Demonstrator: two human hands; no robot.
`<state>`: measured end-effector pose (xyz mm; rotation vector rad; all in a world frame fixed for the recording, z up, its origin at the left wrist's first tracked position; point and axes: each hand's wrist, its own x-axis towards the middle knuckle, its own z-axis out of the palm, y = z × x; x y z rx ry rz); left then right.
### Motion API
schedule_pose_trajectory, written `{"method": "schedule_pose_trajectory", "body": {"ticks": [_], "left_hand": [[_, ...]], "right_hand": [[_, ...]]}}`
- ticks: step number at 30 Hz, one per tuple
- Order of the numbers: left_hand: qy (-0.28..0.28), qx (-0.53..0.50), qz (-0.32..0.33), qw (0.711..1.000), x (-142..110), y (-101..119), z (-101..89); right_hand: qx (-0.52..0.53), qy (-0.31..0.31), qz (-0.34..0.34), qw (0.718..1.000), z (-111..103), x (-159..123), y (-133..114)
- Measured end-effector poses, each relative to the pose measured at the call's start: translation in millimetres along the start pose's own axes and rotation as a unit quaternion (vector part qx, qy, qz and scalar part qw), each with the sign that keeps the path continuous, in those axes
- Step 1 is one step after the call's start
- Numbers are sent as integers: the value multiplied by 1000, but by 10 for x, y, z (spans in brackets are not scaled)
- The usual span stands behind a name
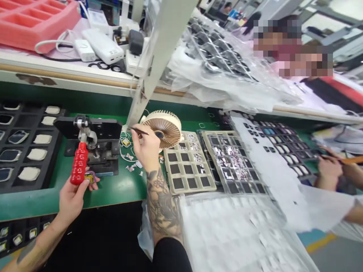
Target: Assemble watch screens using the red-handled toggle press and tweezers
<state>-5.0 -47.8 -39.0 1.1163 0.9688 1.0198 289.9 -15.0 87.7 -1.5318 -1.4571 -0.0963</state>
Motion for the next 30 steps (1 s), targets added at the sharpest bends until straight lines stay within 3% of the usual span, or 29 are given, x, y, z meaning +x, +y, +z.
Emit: {"method": "schedule_pose_trajectory", "body": {"ticks": [2, 5, 9, 13, 17, 20, 23, 25, 26, 28, 30], "left_hand": [[5, 29, -1, 1000, -20, -63, -14], [7, 49, -8, 999, -40, -62, -69], [-32, 61, -29, 997, 10, 70, -102], [-110, 61, -53, 991, 100, 147, 102], [-203, 68, -76, 974, 69, 79, 341], [-215, 111, -69, 968, 3, 30, 368], [-207, 153, -61, 964, -29, 38, 331], [-208, 170, -61, 961, -26, 64, 325], [-209, 173, -60, 961, -21, 78, 330], [-214, 171, -58, 960, -10, 95, 347], [-219, 173, -49, 959, -1, 87, 356]], "right_hand": [[11, 101, 7, 995, 151, -41, 14], [2, 132, 40, 990, 68, -427, 10], [-57, 76, 94, 991, -273, -1219, 45], [-164, 10, 174, 971, -454, -1805, 114], [-268, -117, 232, 928, -466, -1987, 16], [-279, -148, 243, 917, -582, -1964, -171], [-275, -112, 254, 920, -1013, -1900, -239], [-332, -96, 300, 889, -1504, -1870, -134], [-374, -98, 342, 857, -1795, -1866, -35], [-459, -124, 473, 742, -2403, -1883, 228], [-483, -120, 534, 684, -2947, -1931, 530]]}}
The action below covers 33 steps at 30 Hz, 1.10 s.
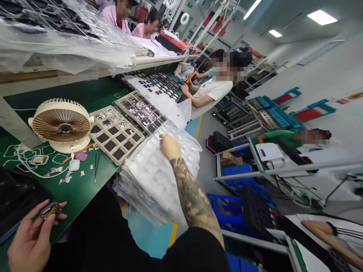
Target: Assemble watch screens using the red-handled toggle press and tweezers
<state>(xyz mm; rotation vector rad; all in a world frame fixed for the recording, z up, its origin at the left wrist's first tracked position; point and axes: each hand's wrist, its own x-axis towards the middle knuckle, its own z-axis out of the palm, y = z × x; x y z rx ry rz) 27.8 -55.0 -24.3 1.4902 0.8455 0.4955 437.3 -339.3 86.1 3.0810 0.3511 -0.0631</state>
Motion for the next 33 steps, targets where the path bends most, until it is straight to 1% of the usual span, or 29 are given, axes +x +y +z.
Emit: {"method": "schedule_pose_trajectory", "body": {"ticks": [2, 3, 5, 7, 9, 11, 13, 15, 16, 17, 18, 19, 20, 21, 23, 24, 26, 28, 29, 30, 31, 33], "left_hand": [[-3, 17, 10, 1000, 13, -36, -4], [-3, 29, 13, 999, 19, -63, -10], [-2, 40, 12, 999, 28, -119, -22], [0, 31, 8, 999, 31, -155, -29], [-1, 6, 6, 1000, 26, -153, -27], [-3, -18, 20, 1000, 13, -112, -24], [5, -19, 66, 998, -3, -42, -28], [36, 2, 119, 992, -18, 41, -38], [54, 14, 128, 990, -25, 85, -41], [69, 19, 119, 990, -30, 129, -39], [80, 10, 94, 992, -30, 171, -33], [85, -12, 61, 994, -23, 210, -23], [81, -47, 31, 995, -7, 242, -12], [75, -94, 12, 993, 16, 266, -3], [70, -164, -6, 984, 72, 294, -7], [71, -182, -12, 981, 93, 301, -22], [74, -191, -21, 979, 105, 313, -78], [77, -193, -20, 978, 71, 323, -163], [79, -197, -15, 977, 42, 327, -213], [79, -203, -7, 976, 7, 329, -266], [81, -213, 2, 974, -30, 331, -320], [80, -237, 21, 968, -107, 334, -418]], "right_hand": [[-12, -20, 40, 999, 2, 345, 335], [-14, -32, 48, 998, 30, 472, 450], [-12, -54, 53, 997, 116, 639, 586], [-9, -63, 53, 997, 202, 721, 640], [-2, -50, 54, 997, 235, 757, 666], [10, -16, 52, 998, 195, 754, 688], [28, 28, 39, 998, 103, 667, 680], [52, 72, 9, 996, 19, 435, 568], [75, 104, -21, 992, -3, 255, 453], [95, 124, -54, 986, -8, 34, 297], [156, 191, -114, 962, 2, -219, 104], [202, 226, -188, 934, 25, -494, -115], [236, 238, -252, 908, 56, -776, -350], [269, 244, -296, 884, 94, -1052, -593], [359, 249, -346, 831, 201, -1542, -1083], [408, 217, -368, 807, 271, -1740, -1324], [494, 116, -413, 756, 437, -2028, -1775], [537, 8, -470, 700, 603, -2172, -2155], [542, -25, -498, 676, 671, -2198, -2309], [540, -41, -523, 658, 724, -2200, -2438], [536, -44, -543, 645, 761, -2185, -2544], [531, -28, -559, 636, 793, -2132, -2700]]}}
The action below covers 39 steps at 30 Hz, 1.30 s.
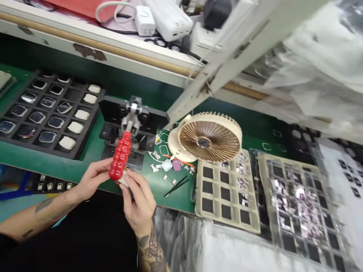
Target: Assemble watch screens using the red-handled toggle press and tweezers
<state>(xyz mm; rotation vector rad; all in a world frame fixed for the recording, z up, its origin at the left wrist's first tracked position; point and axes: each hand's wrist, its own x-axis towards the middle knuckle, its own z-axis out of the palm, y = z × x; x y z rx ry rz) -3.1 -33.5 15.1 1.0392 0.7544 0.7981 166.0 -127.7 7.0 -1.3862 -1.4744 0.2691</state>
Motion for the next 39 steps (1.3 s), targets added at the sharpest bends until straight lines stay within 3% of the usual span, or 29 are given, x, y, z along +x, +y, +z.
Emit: {"method": "schedule_pose_trajectory", "body": {"ticks": [5, 10, 12, 16, 21, 26, 29, 32, 35, 39], "left_hand": [[3, -35, 2, 999, -138, 60, -100], [66, -24, -14, 997, -186, 7, -82], [81, -9, -10, 997, -180, -10, -88], [59, -12, -2, 998, -177, -24, -104], [37, 32, 18, 999, -157, -60, -70], [58, 34, 24, 997, -99, -109, -4], [63, 38, 10, 997, -90, -148, -20], [27, 72, -21, 997, -99, -216, -115], [-14, 179, -35, 983, -90, -298, -264], [-61, 346, 23, 936, -63, -344, -379]], "right_hand": [[4, -9, -22, 1000, 123, 227, 76], [48, -57, -22, 997, 308, 236, 92], [67, -40, 14, 997, 347, 187, 100], [140, -24, 125, 982, 337, 153, 121], [164, -50, 157, 973, 295, 215, 158], [111, -11, 122, 986, 299, 190, 131], [12, -45, 56, 997, 258, 155, 107], [-61, -86, 8, 994, 192, 139, 115], [-96, -153, 5, 984, 104, 152, 154], [-73, -212, 21, 974, -32, 188, 210]]}}
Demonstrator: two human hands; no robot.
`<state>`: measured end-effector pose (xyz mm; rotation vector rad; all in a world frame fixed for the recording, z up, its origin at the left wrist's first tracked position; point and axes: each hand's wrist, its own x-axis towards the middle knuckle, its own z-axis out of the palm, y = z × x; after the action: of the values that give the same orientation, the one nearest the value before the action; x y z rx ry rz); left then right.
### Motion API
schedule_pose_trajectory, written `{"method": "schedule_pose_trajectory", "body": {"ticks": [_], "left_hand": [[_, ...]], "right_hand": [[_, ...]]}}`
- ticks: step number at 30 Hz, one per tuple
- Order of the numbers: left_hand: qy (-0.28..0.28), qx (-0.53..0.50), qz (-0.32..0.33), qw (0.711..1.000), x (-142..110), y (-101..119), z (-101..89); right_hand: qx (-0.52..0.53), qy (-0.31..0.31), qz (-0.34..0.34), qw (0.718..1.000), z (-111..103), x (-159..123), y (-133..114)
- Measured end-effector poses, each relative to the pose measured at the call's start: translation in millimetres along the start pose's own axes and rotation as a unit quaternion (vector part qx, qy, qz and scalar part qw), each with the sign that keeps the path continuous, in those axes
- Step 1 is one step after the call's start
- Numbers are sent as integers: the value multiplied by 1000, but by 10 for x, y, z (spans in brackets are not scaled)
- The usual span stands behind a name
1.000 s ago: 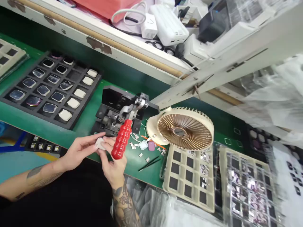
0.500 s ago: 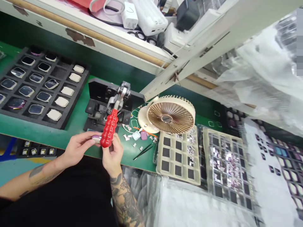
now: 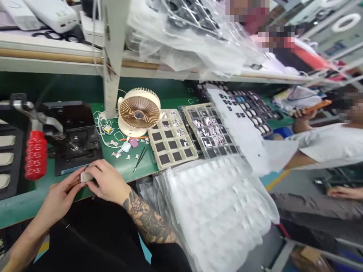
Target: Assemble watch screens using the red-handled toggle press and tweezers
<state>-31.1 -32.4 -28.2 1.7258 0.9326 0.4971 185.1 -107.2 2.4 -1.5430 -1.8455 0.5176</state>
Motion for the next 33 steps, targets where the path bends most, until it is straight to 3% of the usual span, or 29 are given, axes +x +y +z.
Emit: {"method": "schedule_pose_trajectory", "body": {"ticks": [4, 9, 17, 24, 30, 33], "left_hand": [[5, 96, 48, 994, -2, 127, 47], [-1, 108, 96, 990, 63, 307, 105], [4, 137, 138, 981, 17, 244, 90], [-6, 181, 166, 969, 10, 173, 77], [-16, 164, 141, 976, 40, 243, 109], [-9, 144, 112, 983, 45, 266, 124]], "right_hand": [[23, 27, -4, 999, -94, -23, 33], [28, 68, -13, 997, -95, -62, 88], [139, 93, -11, 986, -21, -115, 123], [52, 99, -47, 993, 37, -131, 121], [-52, 131, -63, 988, 175, -118, 39], [-40, 132, -43, 989, 193, -102, 12]]}}
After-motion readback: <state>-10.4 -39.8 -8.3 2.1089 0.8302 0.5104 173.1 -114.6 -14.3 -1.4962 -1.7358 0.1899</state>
